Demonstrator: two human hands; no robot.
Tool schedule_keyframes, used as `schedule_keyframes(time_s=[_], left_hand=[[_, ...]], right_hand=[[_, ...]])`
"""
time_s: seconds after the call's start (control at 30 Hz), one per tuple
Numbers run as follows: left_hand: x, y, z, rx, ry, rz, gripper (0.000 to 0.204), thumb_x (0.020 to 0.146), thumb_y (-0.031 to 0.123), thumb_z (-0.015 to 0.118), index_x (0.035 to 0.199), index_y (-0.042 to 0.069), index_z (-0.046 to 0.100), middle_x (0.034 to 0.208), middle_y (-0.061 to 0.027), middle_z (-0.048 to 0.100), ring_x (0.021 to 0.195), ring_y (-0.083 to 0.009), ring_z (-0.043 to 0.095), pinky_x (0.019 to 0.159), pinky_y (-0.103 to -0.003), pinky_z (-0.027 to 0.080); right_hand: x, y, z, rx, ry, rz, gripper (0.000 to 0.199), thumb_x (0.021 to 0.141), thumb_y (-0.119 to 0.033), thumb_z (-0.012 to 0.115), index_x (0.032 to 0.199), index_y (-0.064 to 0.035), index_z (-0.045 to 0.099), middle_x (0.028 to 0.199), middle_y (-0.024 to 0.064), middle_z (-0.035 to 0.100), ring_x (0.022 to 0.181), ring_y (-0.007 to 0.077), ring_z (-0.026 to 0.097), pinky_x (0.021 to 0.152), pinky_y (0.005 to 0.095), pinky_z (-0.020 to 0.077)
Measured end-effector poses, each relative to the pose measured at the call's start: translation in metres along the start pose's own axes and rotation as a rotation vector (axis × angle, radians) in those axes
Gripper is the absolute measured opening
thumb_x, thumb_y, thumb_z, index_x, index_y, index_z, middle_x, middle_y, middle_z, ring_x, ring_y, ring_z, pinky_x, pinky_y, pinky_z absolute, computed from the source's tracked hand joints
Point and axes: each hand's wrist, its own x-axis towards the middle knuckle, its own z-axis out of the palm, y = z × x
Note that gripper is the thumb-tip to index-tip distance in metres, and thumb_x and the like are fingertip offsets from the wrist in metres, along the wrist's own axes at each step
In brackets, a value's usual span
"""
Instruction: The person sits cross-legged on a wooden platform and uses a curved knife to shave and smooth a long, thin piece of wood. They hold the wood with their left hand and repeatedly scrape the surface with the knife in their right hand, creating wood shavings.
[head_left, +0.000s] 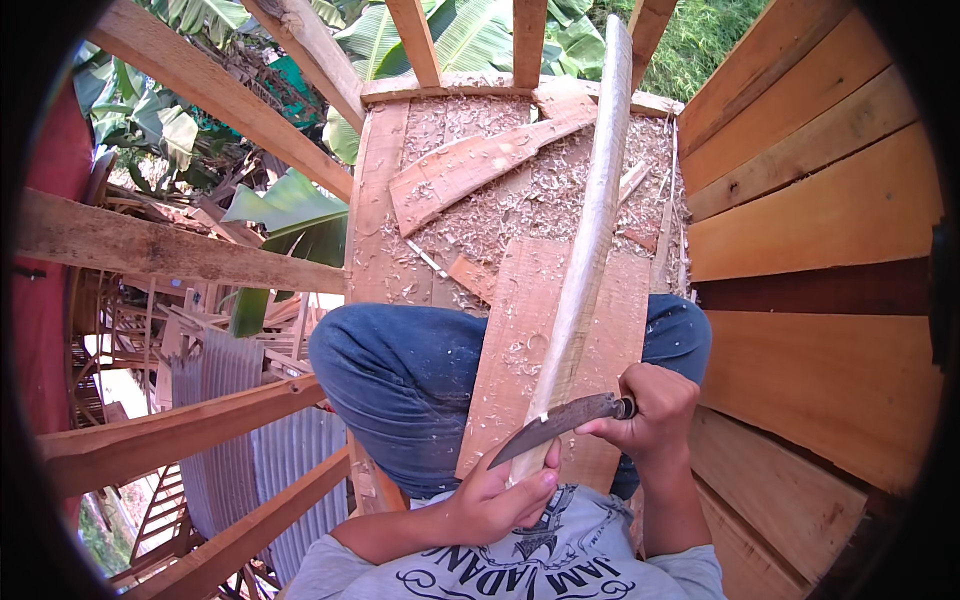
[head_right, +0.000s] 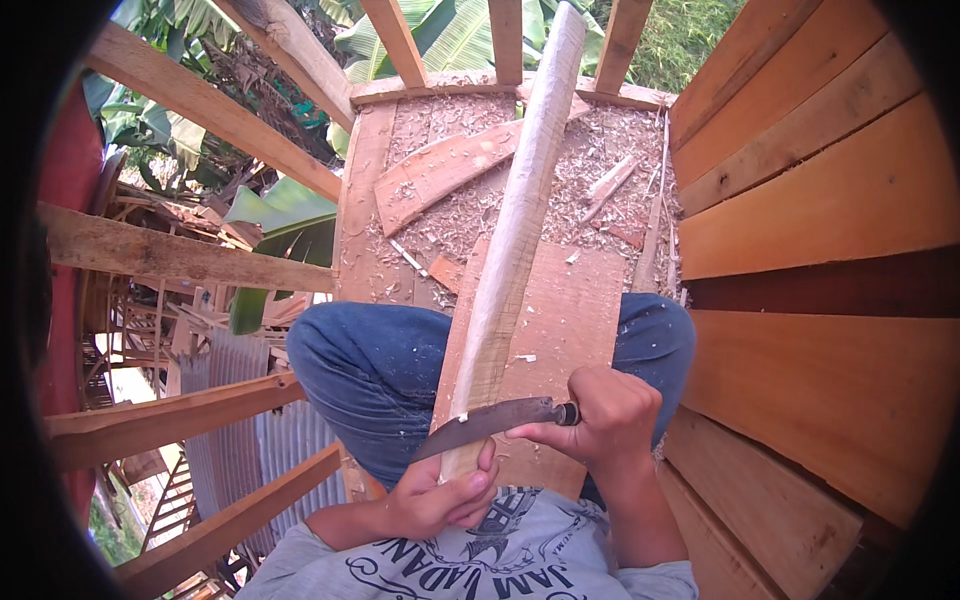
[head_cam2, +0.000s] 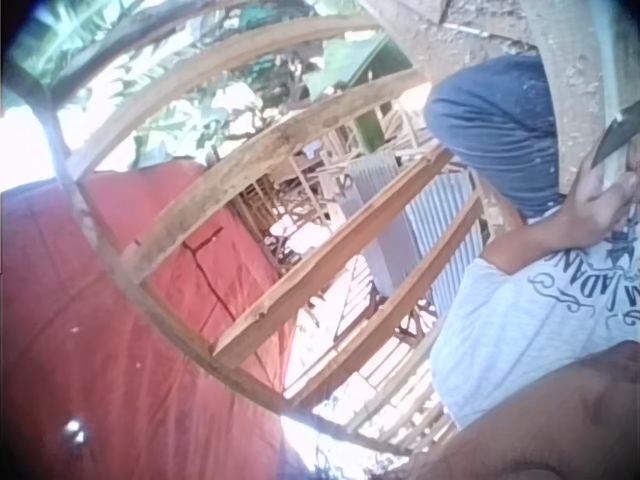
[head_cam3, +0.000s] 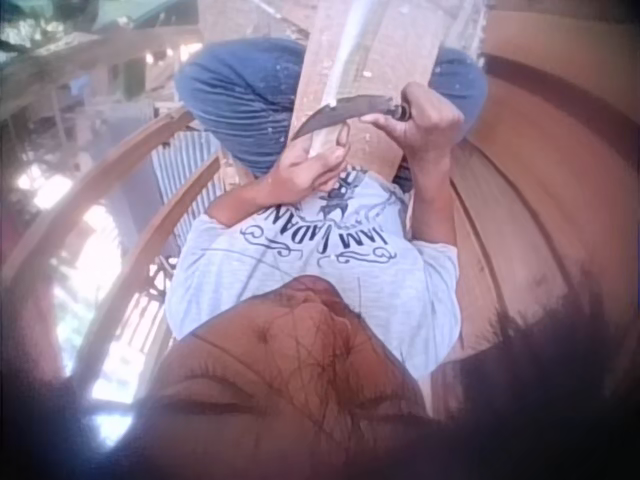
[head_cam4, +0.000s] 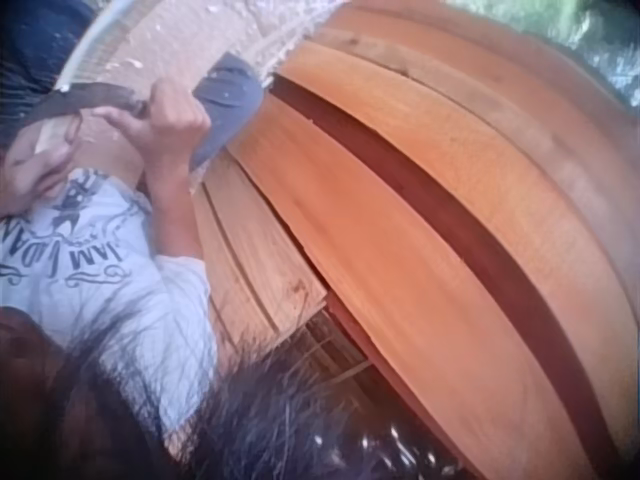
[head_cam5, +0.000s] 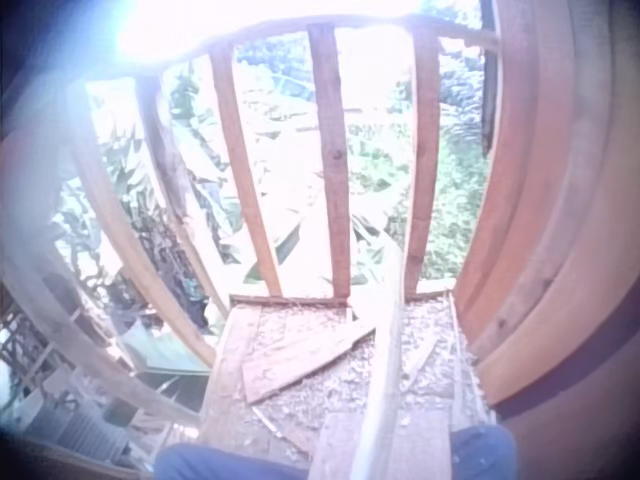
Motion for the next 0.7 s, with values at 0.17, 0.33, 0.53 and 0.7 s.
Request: schedule_keyframes(time_s=[0.17, 0.33, 0.53, 0.7], left_hand=[[-0.013, -0.013, -0.001, 0.276, -0.115, -0.014, 0.01, 0.1, 0.009, 0.043, 0.105, 0.003, 0.038, 0.076, -0.002, 0.043, 0.053, -0.0062, 0.041, 0.047, -0.022, 0.033], [-0.006, 0.003, -0.006, 0.119, -0.073, -0.016, 0.012, 0.099, 0.01, 0.046, 0.106, 0.002, 0.04, 0.073, -0.0009, 0.043, 0.05, -0.0054, 0.04, 0.046, -0.02, 0.032], [-0.003, 0.01, 0.001, 0.44, 0.07, 0.016, 0.014, 0.098, 0.011, 0.049, 0.108, 0.003, 0.044, 0.075, 0.0016, 0.044, 0.055, -0.0047, 0.04, 0.049, -0.02, 0.033], [-0.001, 0.01, -0.001, 0.398, 0.099, -0.081, 0.01, 0.096, 0.009, 0.05, 0.102, 0.002, 0.045, 0.081, -0.0016, 0.047, 0.07, -0.0066, 0.045, 0.063, -0.023, 0.038]], right_hand=[[0.015, 0.055, -0.024, 0.092, 0.344, 0.56, 0.071, 0.085, -0.063, 0.058, 0.059, 0.002, 0.043, 0.047, 0.0085, 0.033, 0.043, 0.022, 0.034, 0.044, 0.0328, 0.0293], [0.002, 0.017, -0.042, 0.098, 0.068, 0.289, 0.069, 0.084, -0.063, 0.059, 0.058, -0.0009, 0.044, 0.049, 0.0091, 0.037, 0.042, 0.0211, 0.036, 0.042, 0.0328, 0.03], [-0.014, -0.01, 0.001, 0.121, -0.099, 0.101, 0.065, 0.074, -0.066, 0.066, 0.055, -0.0069, 0.047, 0.047, 0.0078, 0.042, 0.041, 0.0263, 0.049, 0.041, 0.034, 0.037], [-0.008, 0.016, 0.012, 0.053, 0.014, 0.132, 0.066, 0.076, -0.066, 0.065, 0.055, -0.0051, 0.047, 0.047, 0.0089, 0.041, 0.04, 0.0269, 0.045, 0.04, 0.0347, 0.0343]])
